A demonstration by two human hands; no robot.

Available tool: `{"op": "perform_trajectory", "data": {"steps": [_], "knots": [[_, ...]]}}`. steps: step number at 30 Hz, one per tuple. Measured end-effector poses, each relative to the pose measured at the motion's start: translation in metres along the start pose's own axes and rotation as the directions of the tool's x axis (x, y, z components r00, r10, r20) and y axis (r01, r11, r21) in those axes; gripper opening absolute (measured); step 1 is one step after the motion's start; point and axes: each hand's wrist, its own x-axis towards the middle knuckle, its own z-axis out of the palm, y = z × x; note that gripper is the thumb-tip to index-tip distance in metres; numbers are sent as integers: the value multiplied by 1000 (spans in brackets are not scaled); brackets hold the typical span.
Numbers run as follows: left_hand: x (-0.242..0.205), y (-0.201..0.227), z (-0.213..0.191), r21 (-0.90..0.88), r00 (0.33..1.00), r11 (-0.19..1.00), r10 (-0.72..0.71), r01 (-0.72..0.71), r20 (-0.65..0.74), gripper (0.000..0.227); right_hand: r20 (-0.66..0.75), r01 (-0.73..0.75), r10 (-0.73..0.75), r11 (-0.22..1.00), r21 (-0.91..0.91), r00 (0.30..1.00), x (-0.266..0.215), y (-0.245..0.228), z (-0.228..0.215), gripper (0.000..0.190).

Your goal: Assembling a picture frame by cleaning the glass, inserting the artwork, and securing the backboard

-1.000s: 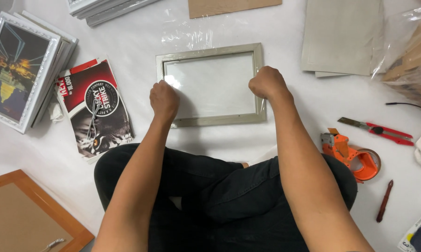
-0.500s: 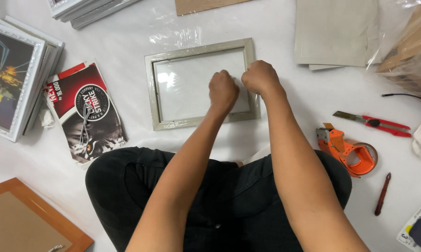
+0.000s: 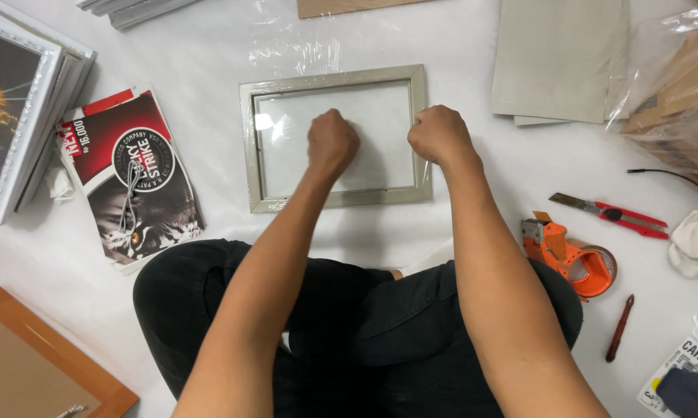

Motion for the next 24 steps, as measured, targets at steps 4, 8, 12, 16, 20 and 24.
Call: {"op": "perform_trajectory", "data": {"steps": [4,8,12,16,20,24], "knots": [[9,-44,-38,18,998,998,-53,54,-46,14,5,6,-6,1000,-4,1000,-5,-4,-2,21],[13,-69,-75,44,987,990,-127,132,-97,13,10,-7,7,1000,-5,1000,-4,-5,-3,23],[16,-89,-98,106,967,977,-162,185,-197,10,4,-14,14,1000,4,1000,-2,-2,-1,22],[12,-86,-98,153,970,981,-84,121,-228,10,14,-67,67,998,5,998,-6,-12,-2,25],[8,-61,-78,178,958,976,-72,125,-279,7,36,-84,85,996,-12,996,-3,-15,0,32],[5,-27,-41,60,968,998,-13,29,-251,7,26,-79,80,996,-37,996,1,-13,4,22]]}}
